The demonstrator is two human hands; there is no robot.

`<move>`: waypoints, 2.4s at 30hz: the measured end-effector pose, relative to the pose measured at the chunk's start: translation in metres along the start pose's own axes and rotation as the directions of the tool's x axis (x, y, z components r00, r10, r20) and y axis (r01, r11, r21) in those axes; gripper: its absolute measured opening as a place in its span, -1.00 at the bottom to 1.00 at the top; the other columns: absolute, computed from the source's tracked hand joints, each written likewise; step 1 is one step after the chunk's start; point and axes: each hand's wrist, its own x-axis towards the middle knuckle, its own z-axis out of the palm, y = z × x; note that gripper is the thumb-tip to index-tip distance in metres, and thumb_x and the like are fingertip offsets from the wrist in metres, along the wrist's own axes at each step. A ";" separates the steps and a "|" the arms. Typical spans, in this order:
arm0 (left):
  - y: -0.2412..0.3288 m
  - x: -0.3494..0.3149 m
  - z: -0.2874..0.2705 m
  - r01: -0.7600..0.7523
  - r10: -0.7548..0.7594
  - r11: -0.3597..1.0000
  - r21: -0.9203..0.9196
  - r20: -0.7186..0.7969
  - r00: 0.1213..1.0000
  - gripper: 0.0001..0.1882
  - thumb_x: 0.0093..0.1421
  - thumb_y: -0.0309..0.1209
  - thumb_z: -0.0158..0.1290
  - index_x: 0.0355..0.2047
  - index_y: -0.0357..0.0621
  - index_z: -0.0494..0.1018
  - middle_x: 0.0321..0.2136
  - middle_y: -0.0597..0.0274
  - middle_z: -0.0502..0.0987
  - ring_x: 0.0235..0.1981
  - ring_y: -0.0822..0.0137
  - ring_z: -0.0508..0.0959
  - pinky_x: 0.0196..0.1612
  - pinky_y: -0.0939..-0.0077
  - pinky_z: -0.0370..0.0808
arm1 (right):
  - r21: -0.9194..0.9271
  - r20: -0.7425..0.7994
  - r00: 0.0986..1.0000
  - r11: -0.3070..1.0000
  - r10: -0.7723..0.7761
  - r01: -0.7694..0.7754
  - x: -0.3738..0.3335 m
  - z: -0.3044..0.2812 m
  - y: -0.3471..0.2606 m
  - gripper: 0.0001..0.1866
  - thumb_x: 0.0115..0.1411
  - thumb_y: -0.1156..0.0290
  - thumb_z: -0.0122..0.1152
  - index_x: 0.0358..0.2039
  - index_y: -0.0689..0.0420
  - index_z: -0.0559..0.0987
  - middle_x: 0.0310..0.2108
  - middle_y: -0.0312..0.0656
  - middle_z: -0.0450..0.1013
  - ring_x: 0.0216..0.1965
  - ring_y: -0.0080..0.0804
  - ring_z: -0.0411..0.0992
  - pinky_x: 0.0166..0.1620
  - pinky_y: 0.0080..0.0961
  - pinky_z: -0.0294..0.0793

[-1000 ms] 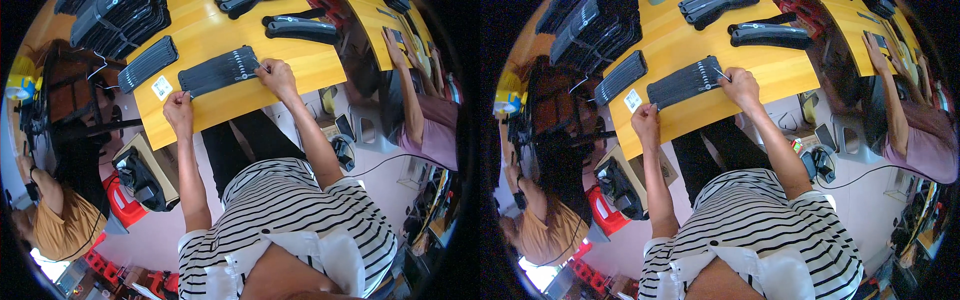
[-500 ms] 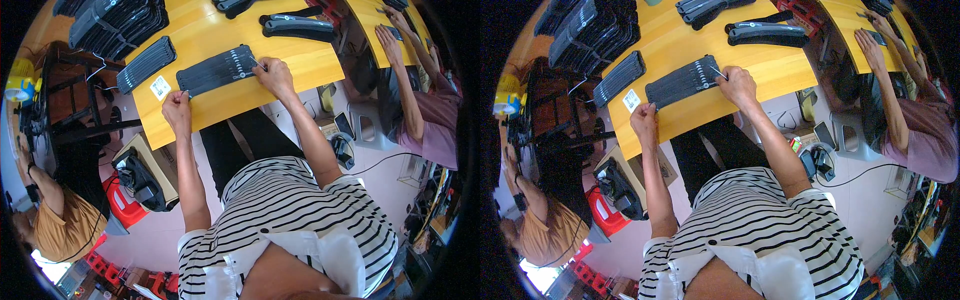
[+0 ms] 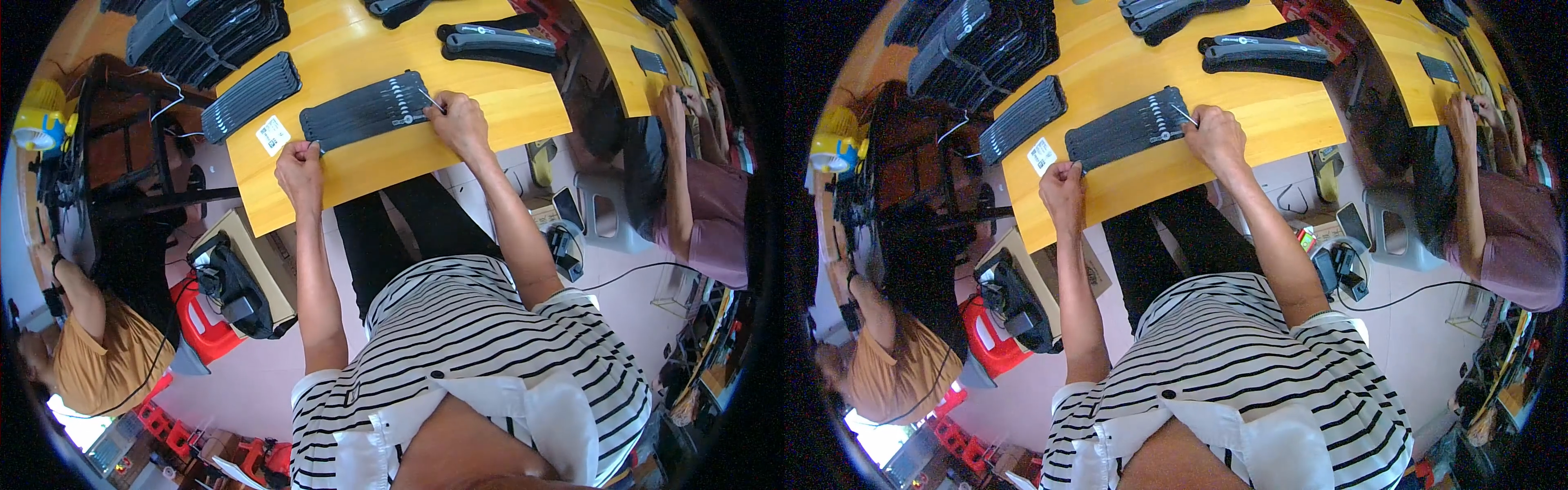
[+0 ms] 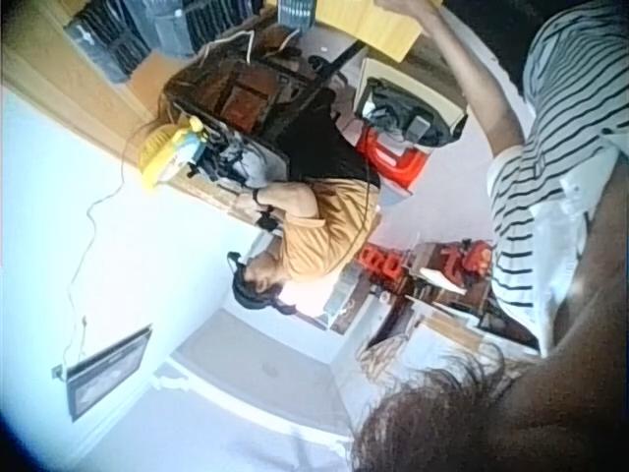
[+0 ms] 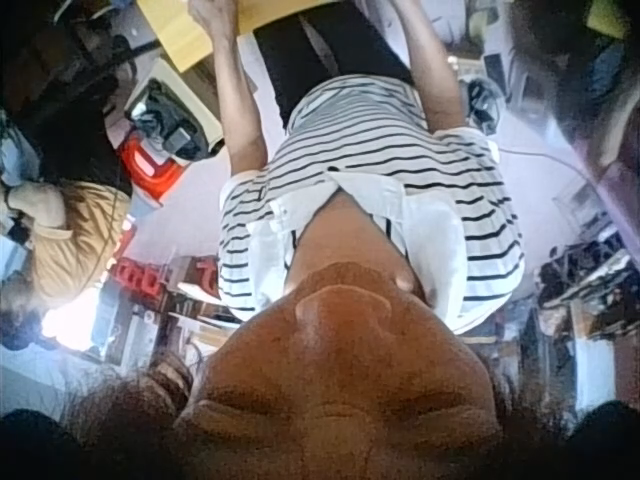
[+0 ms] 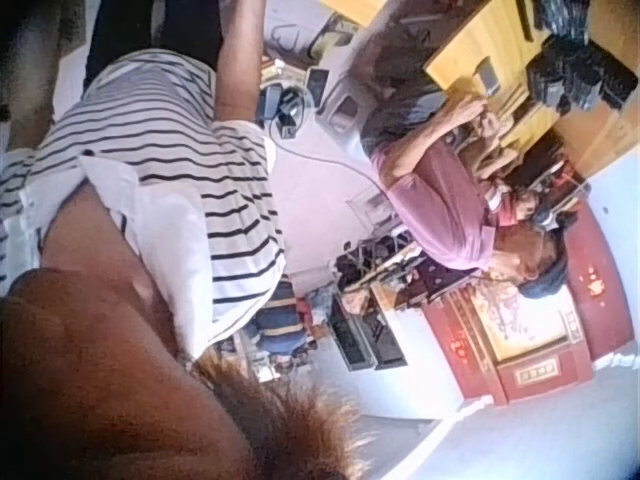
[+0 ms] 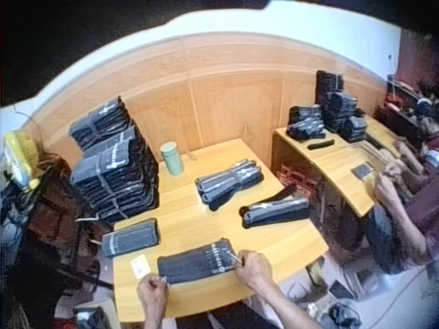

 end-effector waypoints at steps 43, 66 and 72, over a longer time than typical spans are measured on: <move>0.003 0.002 -0.004 0.097 -0.088 0.981 -0.170 0.063 0.994 -0.85 -0.04 -0.49 0.14 -0.56 -0.29 0.38 -0.73 0.21 0.42 -0.76 0.42 0.42 -0.65 0.55 0.35 | 0.075 0.035 0.998 0.996 -0.055 0.053 0.010 0.002 0.005 -0.74 -0.01 0.30 0.22 -0.60 0.26 0.51 -0.66 0.01 0.44 -0.59 -0.19 0.45 -0.41 -0.35 0.42; 0.053 0.016 -0.012 0.058 -0.045 0.944 0.324 -0.047 0.998 -0.55 0.05 -0.10 0.00 -0.54 -0.34 0.50 -0.48 -0.24 0.50 -0.34 -0.13 0.52 -0.21 0.13 0.41 | -0.279 -0.370 0.879 0.939 -0.300 0.203 0.003 -0.015 0.037 -0.87 0.05 0.39 0.03 -0.48 0.18 0.36 -0.62 0.04 0.44 -0.58 0.05 0.43 -0.48 -0.09 0.40; 0.048 0.036 0.003 0.150 -0.119 0.886 0.438 -0.099 0.988 -0.46 0.04 0.00 -0.01 -0.48 -0.38 0.49 -0.39 -0.23 0.51 -0.29 -0.12 0.51 -0.16 0.14 0.41 | -0.358 -0.411 0.830 0.904 -0.376 0.233 0.008 -0.007 0.036 -0.88 0.05 0.42 0.04 -0.50 0.15 0.33 -0.66 -0.03 0.42 -0.63 -0.04 0.43 -0.57 -0.18 0.39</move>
